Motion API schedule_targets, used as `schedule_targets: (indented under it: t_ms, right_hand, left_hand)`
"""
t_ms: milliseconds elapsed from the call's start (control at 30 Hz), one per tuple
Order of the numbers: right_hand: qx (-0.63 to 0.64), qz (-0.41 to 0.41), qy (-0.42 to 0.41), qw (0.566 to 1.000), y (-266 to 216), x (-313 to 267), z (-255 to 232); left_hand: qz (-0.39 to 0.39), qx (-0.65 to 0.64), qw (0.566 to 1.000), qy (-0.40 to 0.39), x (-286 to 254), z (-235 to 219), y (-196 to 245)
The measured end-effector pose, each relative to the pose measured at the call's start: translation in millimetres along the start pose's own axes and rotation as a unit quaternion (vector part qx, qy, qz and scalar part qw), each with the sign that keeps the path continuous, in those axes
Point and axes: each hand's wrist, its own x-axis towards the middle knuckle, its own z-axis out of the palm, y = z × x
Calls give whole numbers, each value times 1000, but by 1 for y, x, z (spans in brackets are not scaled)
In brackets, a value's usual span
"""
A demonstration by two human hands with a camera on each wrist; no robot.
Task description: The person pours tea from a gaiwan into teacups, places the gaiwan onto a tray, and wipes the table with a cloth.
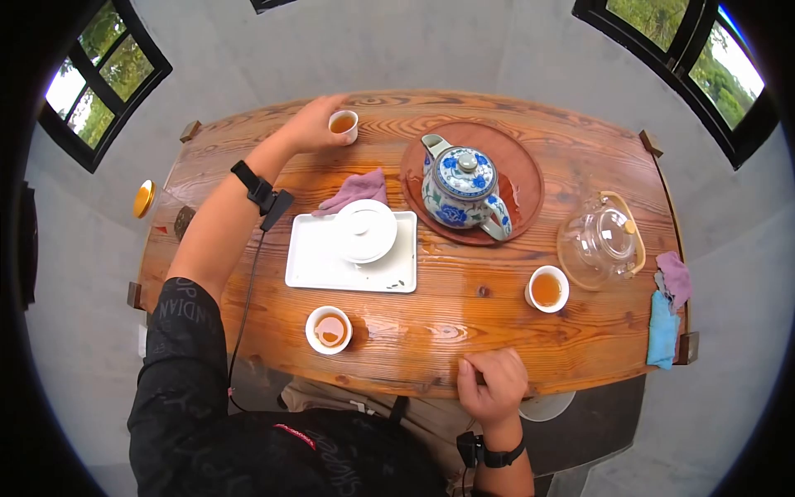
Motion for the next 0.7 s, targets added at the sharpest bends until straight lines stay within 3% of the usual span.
schedule_targets:
  t_ms: [67,167,233,333,367,433,700]
  right_hand:
    - [-3,4,2,1000,1,0,0]
    - [2,-3,11,1000,2,0,0]
    - [2,2,8,1000,1,-1,1]
    - [4,1,7,1000,2,0,1]
    - [3,2,8,1000,2,0,1]
    - [2,-1,9,1000,2,-1,0]
    - [5,0,9,1000,3,1,0]
  left_hand:
    - [27,42,998,44,-11,-10,15]
    - [86,93,992,4,-38,-37,53]
    - [38,-67,970,-230,-51,-43,65]
    - [101,-82,955,-266,-62,-24,63]
    - [102,-82,955,-267,-62,-21,64]
    - [179,-48,952,-242,-59,-13,68]
    - [166,-96,961,-200,-28,13,64]
